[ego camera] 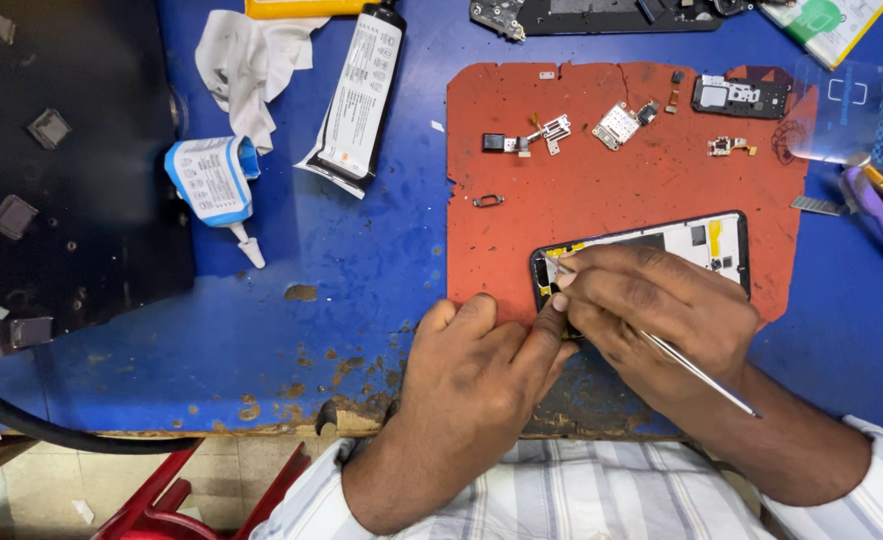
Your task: The person uses tweezers to remove small components and adhesive from the interior of a disassembled smartphone. They then use a red-handled screwdriver to loosen screws along the phone's frame. The phone remains open on the workbench throughout the clip.
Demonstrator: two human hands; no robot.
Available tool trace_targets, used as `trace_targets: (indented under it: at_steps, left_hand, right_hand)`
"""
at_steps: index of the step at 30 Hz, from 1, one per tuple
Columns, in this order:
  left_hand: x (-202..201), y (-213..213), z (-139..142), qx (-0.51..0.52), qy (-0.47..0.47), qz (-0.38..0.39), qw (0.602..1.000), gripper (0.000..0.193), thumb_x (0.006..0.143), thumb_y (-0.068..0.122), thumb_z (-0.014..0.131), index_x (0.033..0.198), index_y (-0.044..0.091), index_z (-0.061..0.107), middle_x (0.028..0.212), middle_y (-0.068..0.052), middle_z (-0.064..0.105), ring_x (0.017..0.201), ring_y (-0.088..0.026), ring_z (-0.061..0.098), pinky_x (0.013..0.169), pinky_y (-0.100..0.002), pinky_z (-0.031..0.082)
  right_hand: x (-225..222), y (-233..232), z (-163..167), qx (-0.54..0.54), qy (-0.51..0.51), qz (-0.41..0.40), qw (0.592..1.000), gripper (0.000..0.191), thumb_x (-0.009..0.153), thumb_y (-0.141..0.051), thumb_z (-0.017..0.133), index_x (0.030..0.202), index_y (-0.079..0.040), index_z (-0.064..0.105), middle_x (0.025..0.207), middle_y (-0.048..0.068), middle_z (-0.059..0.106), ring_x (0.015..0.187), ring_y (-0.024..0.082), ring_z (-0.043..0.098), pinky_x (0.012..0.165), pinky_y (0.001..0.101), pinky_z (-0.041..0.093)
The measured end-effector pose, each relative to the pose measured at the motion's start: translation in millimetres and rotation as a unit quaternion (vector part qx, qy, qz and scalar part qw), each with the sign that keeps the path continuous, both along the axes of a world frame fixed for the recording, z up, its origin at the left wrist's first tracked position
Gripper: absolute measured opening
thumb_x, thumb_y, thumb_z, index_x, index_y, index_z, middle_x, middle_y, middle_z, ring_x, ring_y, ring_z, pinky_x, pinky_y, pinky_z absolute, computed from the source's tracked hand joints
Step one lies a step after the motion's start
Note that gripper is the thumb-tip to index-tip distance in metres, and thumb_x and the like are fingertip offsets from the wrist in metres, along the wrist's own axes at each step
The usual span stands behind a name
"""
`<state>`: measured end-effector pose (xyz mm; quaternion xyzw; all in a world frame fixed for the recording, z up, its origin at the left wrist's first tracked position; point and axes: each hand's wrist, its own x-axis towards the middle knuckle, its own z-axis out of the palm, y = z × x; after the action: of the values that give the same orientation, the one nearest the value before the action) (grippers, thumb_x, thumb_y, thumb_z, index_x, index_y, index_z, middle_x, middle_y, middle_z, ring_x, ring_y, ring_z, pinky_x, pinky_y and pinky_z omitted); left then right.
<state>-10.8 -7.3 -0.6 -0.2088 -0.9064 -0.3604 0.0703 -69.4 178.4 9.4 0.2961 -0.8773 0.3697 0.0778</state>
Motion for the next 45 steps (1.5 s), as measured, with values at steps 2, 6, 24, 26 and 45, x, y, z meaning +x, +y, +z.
trace_targets:
  at_steps: [2, 6, 24, 26, 45]
  left_hand:
    - [0.2, -0.6, 0.7, 0.002, 0.003, 0.002, 1.000, 0.027, 0.095, 0.022, 0.078, 0.112, 0.003, 0.072, 0.069, 0.003, 0.053, 0.077, -0.017, 0.046, 0.068, -0.037, 0.036]
    - [0.6, -2.3, 1.7, 0.000, 0.016, 0.004, 1.000, 0.036, 0.094, 0.022, 0.078, 0.121, -0.002, 0.073, 0.068, 0.002, 0.051, 0.077, -0.017, 0.047, 0.068, -0.036, 0.036]
    - [1.3, -2.8, 0.9, -0.006, 0.002, 0.002, 1.000, 0.024, 0.094, 0.022, 0.078, 0.108, 0.004, 0.072, 0.067, 0.002, 0.052, 0.076, -0.017, 0.047, 0.067, -0.038, 0.036]
    - [2.0, -3.8, 1.7, -0.005, 0.008, 0.004, 1.000, 0.029, 0.094, 0.021, 0.077, 0.115, 0.001, 0.073, 0.069, 0.003, 0.053, 0.076, -0.017, 0.047, 0.067, -0.037, 0.036]
    - [3.0, -3.9, -0.7, 0.000, 0.012, 0.011, 1.000, 0.032, 0.094, 0.022, 0.078, 0.118, 0.001, 0.072, 0.069, 0.003, 0.052, 0.077, -0.017, 0.047, 0.068, -0.037, 0.036]
  right_hand:
    - [0.7, -1.2, 0.3, 0.004, 0.007, -0.005, 1.000, 0.017, 0.086, 0.003, 0.083, 0.096, -0.001, 0.069, 0.098, 0.012, 0.075, 0.079, 0.018, 0.073, 0.066, 0.0285, 0.060]
    - [1.5, -1.2, 4.0, 0.009, -0.002, -0.004, 1.000, 0.016, 0.086, 0.004, 0.081, 0.094, -0.002, 0.068, 0.098, 0.011, 0.075, 0.081, 0.018, 0.074, 0.067, 0.0283, 0.060]
    - [5.0, -3.9, 0.1, 0.019, 0.023, -0.020, 0.999, 0.017, 0.086, 0.004, 0.081, 0.094, -0.002, 0.069, 0.097, 0.011, 0.075, 0.081, 0.018, 0.073, 0.068, 0.0293, 0.061]
    - [4.2, -3.6, 0.4, 0.012, 0.021, -0.017, 1.000, 0.017, 0.086, 0.004, 0.082, 0.095, -0.002, 0.069, 0.098, 0.011, 0.075, 0.082, 0.018, 0.073, 0.068, 0.0294, 0.060]
    - [7.1, -4.2, 0.0, 0.023, 0.011, -0.029, 0.999, 0.019, 0.087, 0.003, 0.081, 0.098, -0.003, 0.066, 0.098, 0.011, 0.074, 0.083, 0.019, 0.074, 0.069, 0.0299, 0.060]
